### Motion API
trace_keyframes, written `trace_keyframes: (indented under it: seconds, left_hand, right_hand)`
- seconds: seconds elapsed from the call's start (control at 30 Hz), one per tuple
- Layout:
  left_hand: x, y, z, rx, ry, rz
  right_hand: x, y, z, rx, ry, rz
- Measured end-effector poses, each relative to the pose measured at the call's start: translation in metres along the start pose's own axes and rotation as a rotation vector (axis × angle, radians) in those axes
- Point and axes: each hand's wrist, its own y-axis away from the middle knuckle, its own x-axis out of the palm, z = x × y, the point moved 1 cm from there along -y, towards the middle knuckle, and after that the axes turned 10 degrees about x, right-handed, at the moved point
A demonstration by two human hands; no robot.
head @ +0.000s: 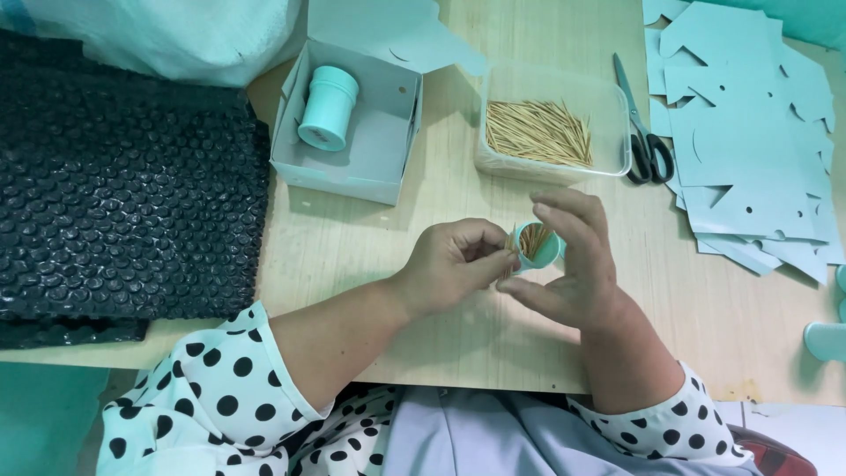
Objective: The person repeatedly picks toothpicks from a clear plastic container and places them into a small light-blue cylindrical container. The person continues this process until the small container is full.
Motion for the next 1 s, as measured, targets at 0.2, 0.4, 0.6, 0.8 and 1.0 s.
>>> trace_keyframes:
  seconds: [0.2,0.4,0.6,0.8,1.0]
  left_hand:
    - [-0.004,-0.003,-0.014,-0.034,0.046,-0.012]
    - [-0.007,-0.004,-0.012,-0.059,0.022,-0.022]
    - [-0.009,-0.005,-0.002,-0.094,0.029,-0.033]
    - [-0.009,-0.003,-0.01,-0.067,0.008,-0.046]
    - [-0.01,-0.004,-0.001,0.08,-0.108,-0.034]
  right_hand:
    - [0.004,0.001,0.002,-0.205,0.334,0.094]
    - [0.008,-0.002,0.004,-0.244,0.35,0.085]
    - [0.011,0.002,-0.002,-0.284,0.336,0.023]
    - [0.01,0.006,-0.004,-0.253,0.262,0.009]
    - [-0.005,0.001,0.005,-0.017,0.053,-0.027]
